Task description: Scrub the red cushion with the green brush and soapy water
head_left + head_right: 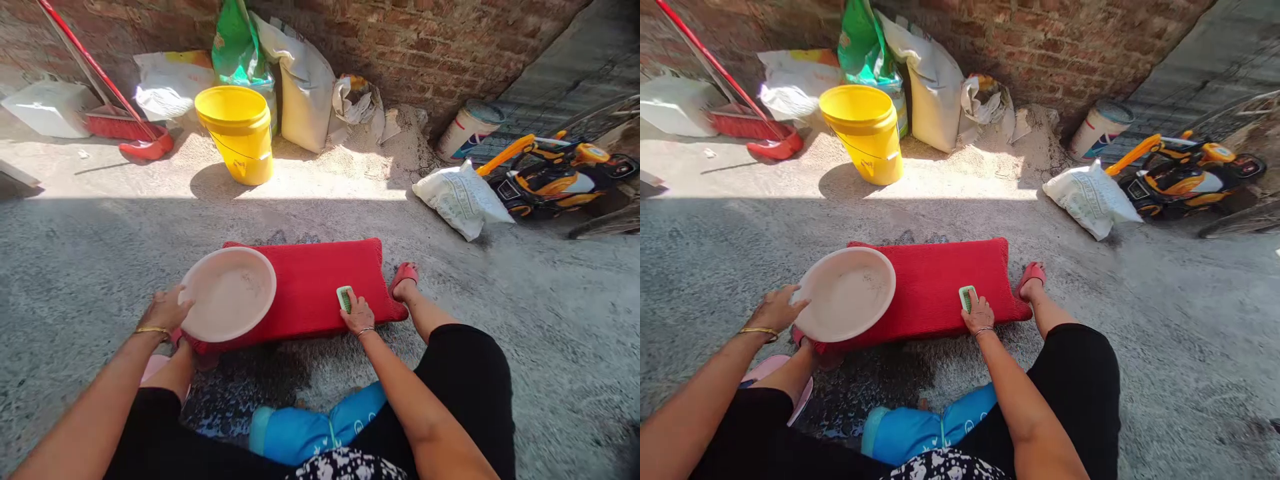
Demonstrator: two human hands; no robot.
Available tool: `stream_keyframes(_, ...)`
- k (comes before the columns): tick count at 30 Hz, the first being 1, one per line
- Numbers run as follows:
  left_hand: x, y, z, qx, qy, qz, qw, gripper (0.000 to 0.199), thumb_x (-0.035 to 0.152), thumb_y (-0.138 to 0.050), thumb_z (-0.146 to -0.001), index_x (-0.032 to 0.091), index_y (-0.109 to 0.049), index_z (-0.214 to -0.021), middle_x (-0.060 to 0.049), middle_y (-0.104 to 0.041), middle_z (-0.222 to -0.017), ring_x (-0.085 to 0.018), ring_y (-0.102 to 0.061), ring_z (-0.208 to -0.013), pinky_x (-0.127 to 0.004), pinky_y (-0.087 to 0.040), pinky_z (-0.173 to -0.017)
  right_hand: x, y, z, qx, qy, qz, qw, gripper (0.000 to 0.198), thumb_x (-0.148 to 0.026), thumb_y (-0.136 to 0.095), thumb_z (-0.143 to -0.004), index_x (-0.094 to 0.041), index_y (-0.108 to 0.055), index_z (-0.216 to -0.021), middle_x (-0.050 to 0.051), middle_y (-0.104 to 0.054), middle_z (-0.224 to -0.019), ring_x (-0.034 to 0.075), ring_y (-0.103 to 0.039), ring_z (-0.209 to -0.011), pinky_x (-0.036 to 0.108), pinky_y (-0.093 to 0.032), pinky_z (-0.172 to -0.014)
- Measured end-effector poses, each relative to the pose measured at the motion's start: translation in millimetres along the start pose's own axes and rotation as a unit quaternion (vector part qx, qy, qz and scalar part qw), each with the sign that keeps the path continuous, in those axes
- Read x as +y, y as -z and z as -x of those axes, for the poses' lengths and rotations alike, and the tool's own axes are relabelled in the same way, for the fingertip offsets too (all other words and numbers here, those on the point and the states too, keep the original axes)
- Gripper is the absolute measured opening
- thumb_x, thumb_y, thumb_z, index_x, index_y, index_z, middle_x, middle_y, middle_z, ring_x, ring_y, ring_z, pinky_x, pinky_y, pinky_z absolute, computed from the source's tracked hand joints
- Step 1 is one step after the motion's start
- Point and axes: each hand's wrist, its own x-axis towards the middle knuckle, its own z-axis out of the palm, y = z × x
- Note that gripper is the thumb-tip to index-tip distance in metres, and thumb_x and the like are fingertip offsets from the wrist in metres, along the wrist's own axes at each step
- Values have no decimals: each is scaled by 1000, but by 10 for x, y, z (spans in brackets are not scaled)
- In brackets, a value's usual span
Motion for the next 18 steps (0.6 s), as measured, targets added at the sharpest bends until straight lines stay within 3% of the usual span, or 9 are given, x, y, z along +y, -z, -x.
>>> stream_keyframes(2,223,48,272,-7,-44,-6,999,47,37,-43,-90,12,-52,-130,-13,-60,-112,-24,-61,-103,-36,-48,-93,-71,-43,29,-18,14,4,1000,71,-47,-60,-85,-33,-34,-149,10,-53,-117,24,-56,-103,31,-42,-83)
stream_keyframes(6,718,-39,938,2,-142,9,990,44,34,-45,-91,16,-53,-130,-11,-59,-120,-19,-64,-98,-28,-50,-85,48,-44,1,-15,-14,-27,999,80,-56,-63,-81,-29,-31,-150,11,-51,-119,25,-54,-107,32,-41,-85)
stream_keyframes(10,1151,-119,1396,-61,-226,-51,971,39,30,-42,-95,21,-52,-131,-9,-59,-122,-21,-62,-107,-30,-49,-86,86,-29,-44,-17,-40,-39,998,79,-60,-64,-79,-20,-42,-142,14,-52,-121,28,-53,-111,34,-42,-86)
stream_keyframes(14,1375,-177,1419,-102,-254,-87,958,39,28,-43,-95,22,-49,-133,-9,-58,-124,-21,-62,-109,-32,-49,-87,-6,-32,-54,-17,-40,-22,999,66,-51,-72,-74,-16,-54,-127,15,-53,-119,28,-54,-109,34,-41,-86)
stream_keyframes(18,1453,-326,1205,-133,-224,-171,950,33,28,-46,-94,19,-56,-124,-12,-58,-120,-27,-63,-106,-39,-52,-82,-21,-25,-60,-6,-40,-25,999,62,-47,-74,-73,-14,-54,-121,15,-55,-117,28,-55,-107,34,-41,-86)
